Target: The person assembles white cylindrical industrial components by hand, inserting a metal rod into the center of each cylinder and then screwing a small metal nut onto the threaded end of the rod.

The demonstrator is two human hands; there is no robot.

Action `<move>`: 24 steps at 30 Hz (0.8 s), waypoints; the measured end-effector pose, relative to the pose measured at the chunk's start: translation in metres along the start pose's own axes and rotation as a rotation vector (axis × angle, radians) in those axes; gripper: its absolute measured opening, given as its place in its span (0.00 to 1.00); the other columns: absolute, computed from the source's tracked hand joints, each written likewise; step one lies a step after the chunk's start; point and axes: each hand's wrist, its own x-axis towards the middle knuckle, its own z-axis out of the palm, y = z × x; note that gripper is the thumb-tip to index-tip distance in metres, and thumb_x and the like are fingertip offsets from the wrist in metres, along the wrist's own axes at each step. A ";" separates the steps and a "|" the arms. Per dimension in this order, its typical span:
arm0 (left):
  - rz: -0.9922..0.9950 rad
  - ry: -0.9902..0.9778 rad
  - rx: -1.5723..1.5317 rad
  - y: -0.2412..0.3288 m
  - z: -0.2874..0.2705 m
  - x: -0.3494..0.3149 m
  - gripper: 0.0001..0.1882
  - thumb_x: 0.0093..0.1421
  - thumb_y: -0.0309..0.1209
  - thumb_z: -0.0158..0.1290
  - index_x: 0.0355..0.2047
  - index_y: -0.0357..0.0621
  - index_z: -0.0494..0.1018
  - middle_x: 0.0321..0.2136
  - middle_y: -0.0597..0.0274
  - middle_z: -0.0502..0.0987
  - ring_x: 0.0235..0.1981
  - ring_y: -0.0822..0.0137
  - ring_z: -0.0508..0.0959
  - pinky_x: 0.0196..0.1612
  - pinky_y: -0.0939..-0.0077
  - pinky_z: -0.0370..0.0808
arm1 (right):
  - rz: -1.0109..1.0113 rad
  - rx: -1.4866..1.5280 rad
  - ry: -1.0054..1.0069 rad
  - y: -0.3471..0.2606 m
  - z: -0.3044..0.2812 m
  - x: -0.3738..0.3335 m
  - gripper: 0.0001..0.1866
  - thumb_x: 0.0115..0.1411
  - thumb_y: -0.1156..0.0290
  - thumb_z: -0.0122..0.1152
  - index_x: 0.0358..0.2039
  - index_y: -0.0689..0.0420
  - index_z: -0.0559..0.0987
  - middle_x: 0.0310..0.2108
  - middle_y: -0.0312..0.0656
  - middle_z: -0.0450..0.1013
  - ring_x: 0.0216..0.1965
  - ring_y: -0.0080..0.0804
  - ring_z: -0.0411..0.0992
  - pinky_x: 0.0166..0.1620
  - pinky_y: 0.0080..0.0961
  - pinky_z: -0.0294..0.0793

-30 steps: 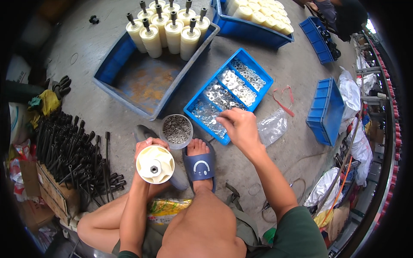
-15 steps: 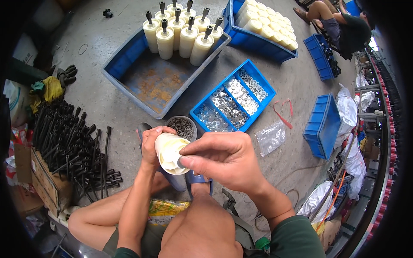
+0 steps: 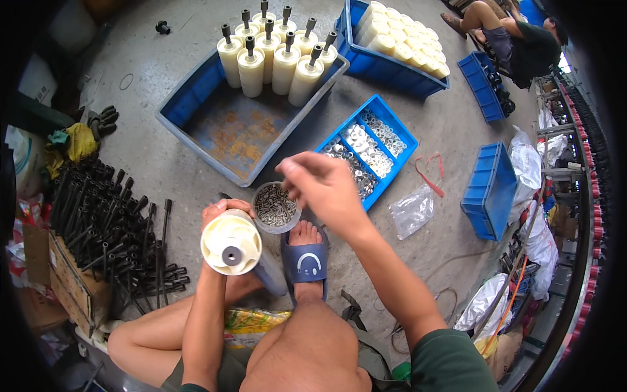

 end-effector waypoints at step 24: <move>-0.087 -0.113 -0.239 -0.030 -0.010 -0.002 0.36 0.74 0.51 0.29 0.36 0.28 0.76 0.32 0.40 0.77 0.38 0.54 0.74 0.49 0.66 0.69 | -0.381 -0.589 -0.192 0.034 0.003 0.011 0.08 0.52 0.70 0.73 0.31 0.59 0.84 0.28 0.45 0.79 0.30 0.40 0.79 0.34 0.32 0.78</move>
